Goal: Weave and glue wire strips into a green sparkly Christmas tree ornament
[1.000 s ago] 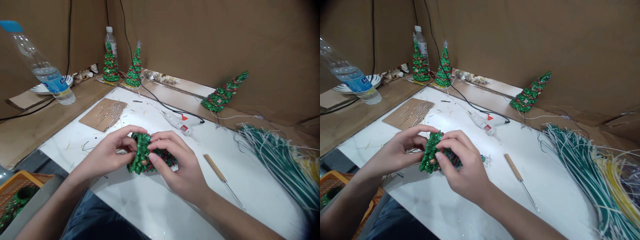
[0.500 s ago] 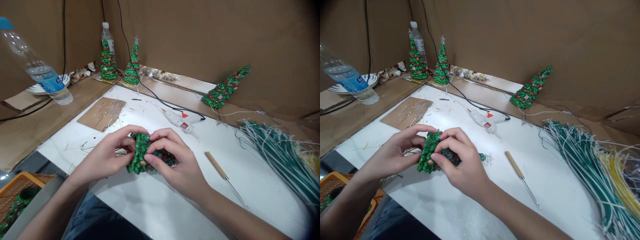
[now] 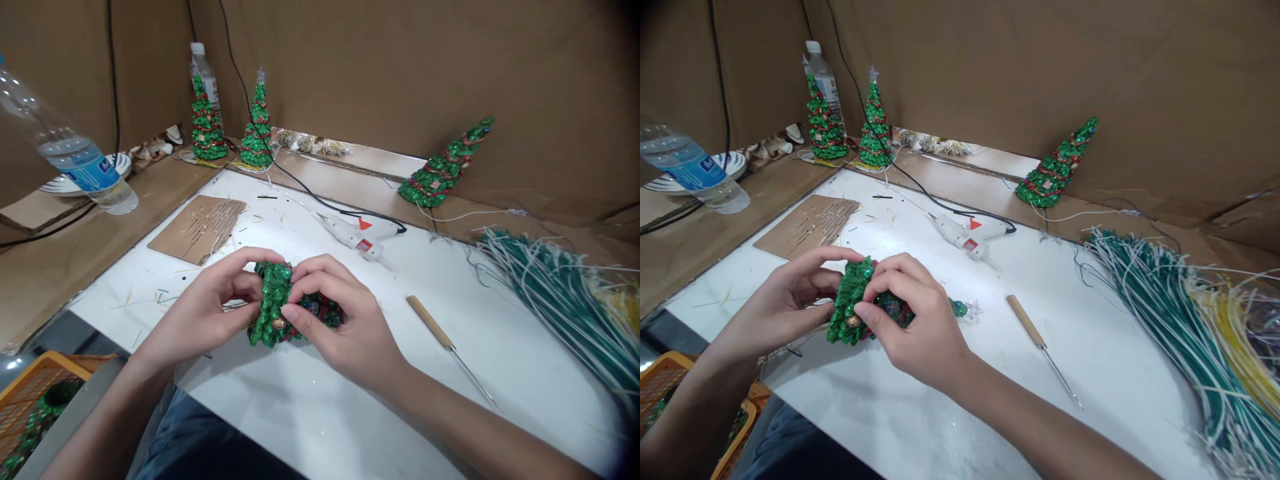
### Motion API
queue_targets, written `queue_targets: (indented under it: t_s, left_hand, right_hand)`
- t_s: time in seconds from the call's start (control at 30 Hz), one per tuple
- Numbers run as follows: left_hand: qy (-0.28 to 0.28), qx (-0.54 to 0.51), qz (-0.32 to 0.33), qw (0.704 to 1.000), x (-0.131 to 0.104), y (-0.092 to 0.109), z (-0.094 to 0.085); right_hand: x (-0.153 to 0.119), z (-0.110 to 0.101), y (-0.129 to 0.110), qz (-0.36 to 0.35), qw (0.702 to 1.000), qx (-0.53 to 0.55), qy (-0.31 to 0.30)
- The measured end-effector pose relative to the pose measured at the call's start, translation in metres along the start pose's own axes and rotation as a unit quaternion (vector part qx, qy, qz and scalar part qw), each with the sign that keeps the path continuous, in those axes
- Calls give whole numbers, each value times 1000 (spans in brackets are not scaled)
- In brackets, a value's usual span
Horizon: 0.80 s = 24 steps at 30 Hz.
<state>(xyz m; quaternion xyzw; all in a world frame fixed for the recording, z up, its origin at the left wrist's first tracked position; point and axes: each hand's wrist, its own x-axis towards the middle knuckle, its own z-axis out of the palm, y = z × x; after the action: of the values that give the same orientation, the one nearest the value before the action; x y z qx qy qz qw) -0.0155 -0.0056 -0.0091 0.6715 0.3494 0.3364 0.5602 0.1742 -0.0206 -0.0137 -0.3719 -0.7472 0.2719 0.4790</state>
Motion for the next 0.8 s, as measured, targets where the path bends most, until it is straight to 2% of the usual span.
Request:
queue_targets:
  t_s: [0.8]
  left_hand:
    - [2,62,34,998,0,6,-1]
  right_hand:
    - [-1,2,-2,15,1000,25,-3]
